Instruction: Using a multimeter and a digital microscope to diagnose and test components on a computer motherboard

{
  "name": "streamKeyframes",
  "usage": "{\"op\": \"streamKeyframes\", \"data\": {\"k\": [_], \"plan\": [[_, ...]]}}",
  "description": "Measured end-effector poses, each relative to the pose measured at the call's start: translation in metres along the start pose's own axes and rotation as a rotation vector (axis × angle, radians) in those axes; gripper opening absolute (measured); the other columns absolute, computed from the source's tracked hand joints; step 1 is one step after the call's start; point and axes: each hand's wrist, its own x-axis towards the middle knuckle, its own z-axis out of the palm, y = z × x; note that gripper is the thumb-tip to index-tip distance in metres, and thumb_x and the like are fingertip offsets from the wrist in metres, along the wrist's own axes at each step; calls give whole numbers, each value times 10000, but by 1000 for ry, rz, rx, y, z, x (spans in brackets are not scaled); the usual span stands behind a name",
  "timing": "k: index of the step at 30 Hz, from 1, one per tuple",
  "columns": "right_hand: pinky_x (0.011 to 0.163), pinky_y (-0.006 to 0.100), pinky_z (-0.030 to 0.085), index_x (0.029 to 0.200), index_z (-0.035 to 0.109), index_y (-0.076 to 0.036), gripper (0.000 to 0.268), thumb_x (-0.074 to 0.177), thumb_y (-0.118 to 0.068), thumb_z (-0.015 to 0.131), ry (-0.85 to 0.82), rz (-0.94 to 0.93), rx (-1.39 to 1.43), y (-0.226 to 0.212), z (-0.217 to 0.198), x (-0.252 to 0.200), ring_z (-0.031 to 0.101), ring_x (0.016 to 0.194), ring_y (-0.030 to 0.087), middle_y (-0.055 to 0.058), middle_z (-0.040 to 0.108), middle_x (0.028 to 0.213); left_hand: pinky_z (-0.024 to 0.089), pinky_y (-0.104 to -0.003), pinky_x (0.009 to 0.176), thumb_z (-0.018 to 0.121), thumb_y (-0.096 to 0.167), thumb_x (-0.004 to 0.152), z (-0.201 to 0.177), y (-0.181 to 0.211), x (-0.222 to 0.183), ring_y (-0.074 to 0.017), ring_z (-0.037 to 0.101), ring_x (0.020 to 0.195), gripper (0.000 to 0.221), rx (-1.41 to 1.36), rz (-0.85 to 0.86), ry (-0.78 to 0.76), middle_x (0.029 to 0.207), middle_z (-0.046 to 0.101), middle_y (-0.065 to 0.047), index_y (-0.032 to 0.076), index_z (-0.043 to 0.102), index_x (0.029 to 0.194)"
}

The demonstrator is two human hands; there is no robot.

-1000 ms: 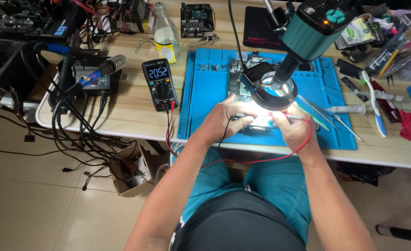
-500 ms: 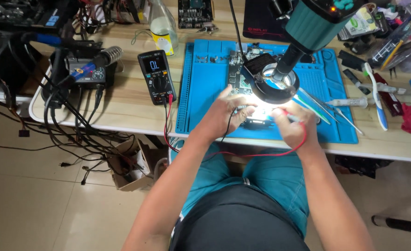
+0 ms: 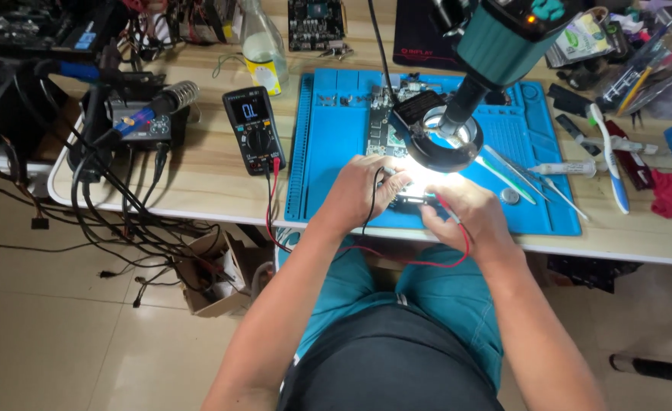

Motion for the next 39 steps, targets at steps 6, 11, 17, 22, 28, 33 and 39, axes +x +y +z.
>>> {"op": "streamKeyframes", "data": {"k": [6, 11, 17, 22, 28, 33, 39], "plan": [[721, 478, 623, 1102, 831, -134, 233, 872, -100, 847, -2, 24, 7, -4, -3, 1, 746, 865, 381, 111, 774, 937, 562, -482, 917, 573, 506, 1126, -12, 18, 2, -370, 712, 860, 450, -47, -61, -43, 767, 662, -112, 110, 704, 959], [699, 468, 631, 1084, 831, -142, 200, 891, -96, 855, -3, 44, -7, -7, -4, 2, 752, 861, 373, 104, 781, 927, 566, -493, 909, 572, 530, 1125, -10, 16, 1, -390, 710, 888, 469, -33, -82, -57, 786, 657, -134, 106, 694, 967], [677, 463, 624, 1052, 830, -145, 202, 863, -81, 861, 16, 72, 58, -10, -5, 8, 740, 809, 376, 112, 767, 886, 588, -498, 899, 598, 476, 1126, -15, 21, 2, -413, 720, 906, 405, -121, -107, -50, 844, 699, -160, 115, 775, 1081], [636, 454, 615, 1033, 834, -156, 199, 850, -88, 872, 25, 108, 116, -11, -8, 9, 742, 773, 364, 99, 773, 860, 610, -464, 883, 691, 433, 1077, -11, 21, 0, -377, 748, 878, 306, -258, -170, -27, 847, 739, -145, 157, 821, 1104], [572, 441, 596, 1003, 827, -147, 197, 825, -82, 881, 33, 135, 149, -15, -9, 12, 721, 705, 360, 116, 762, 822, 590, -421, 773, 710, 415, 1081, 5, -14, -2, -245, 671, 721, 314, -365, -276, -18, 810, 787, -110, 140, 837, 1164], [548, 454, 583, 997, 831, -142, 201, 813, -83, 887, 27, 143, 141, -14, -8, 11, 709, 687, 392, 137, 751, 807, 577, -412, 675, 694, 393, 1090, -6, 7, 1, -234, 642, 636, 296, -360, -267, -32, 797, 769, -120, 185, 847, 1235], [527, 428, 564, 982, 811, -153, 220, 787, -150, 912, 10, 184, 179, -13, -13, 13, 710, 660, 309, 104, 748, 803, 587, -435, 664, 708, 328, 1075, -14, 19, 7, -343, 716, 664, 251, -326, -214, -43, 845, 769, -163, 192, 856, 1225]]}}
